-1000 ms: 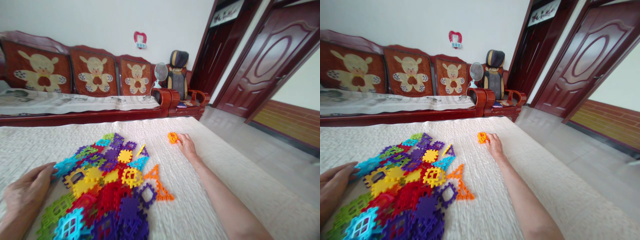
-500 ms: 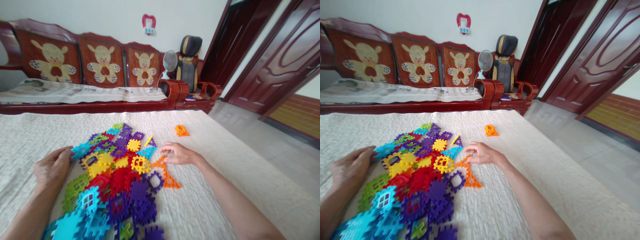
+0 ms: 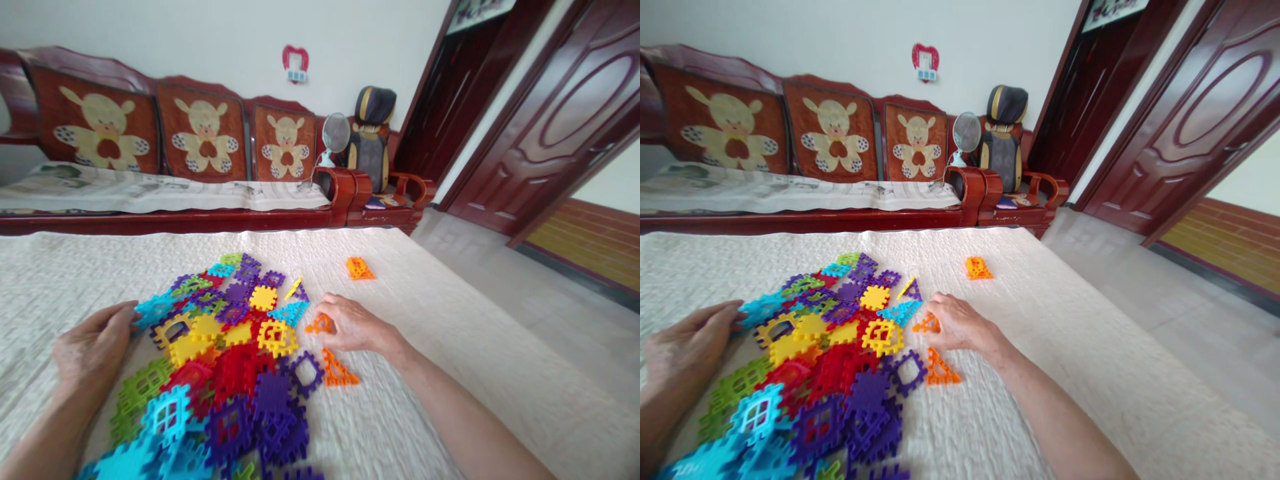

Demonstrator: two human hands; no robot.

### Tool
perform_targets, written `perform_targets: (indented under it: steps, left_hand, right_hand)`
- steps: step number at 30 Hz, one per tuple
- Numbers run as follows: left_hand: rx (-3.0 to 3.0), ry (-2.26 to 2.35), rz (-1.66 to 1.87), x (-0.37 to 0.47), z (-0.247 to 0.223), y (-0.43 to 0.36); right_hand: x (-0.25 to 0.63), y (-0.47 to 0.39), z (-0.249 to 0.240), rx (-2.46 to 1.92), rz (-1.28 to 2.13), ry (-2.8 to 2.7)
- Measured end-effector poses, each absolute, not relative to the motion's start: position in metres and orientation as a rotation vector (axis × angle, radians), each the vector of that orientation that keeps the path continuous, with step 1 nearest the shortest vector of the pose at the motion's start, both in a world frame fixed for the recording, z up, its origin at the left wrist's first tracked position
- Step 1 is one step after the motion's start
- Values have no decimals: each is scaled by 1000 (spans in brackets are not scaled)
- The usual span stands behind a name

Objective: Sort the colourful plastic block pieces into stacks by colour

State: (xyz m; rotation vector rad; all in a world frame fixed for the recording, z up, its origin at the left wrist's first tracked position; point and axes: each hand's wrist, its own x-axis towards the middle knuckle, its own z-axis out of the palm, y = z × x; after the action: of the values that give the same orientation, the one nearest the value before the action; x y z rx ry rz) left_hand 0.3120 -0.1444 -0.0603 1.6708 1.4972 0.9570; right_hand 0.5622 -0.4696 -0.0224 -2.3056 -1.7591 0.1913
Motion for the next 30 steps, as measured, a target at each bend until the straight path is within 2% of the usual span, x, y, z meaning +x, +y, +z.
perform_targets:
  steps: [7, 13, 16, 26, 30]
  left_hand:
    - [1677, 1481, 956, 313, -63, -144]
    - [1691, 1498, 951, 316, -54, -151]
    - [1676, 1514, 918, 315, -54, -150]
    - [1739, 1535, 858, 315, -40, -161]
    - [1764, 1536, 915, 312, -49, -159]
  right_hand:
    - [608, -487, -17, -2186, 135, -1732]
    - [607, -488, -22, -2794, 93, -1235]
    - [600, -483, -26, -2912, 123, -1116]
    - [601, -472, -30, -2832, 215, -1009]
    - [610, -475, -30, -2676, 75, -1021]
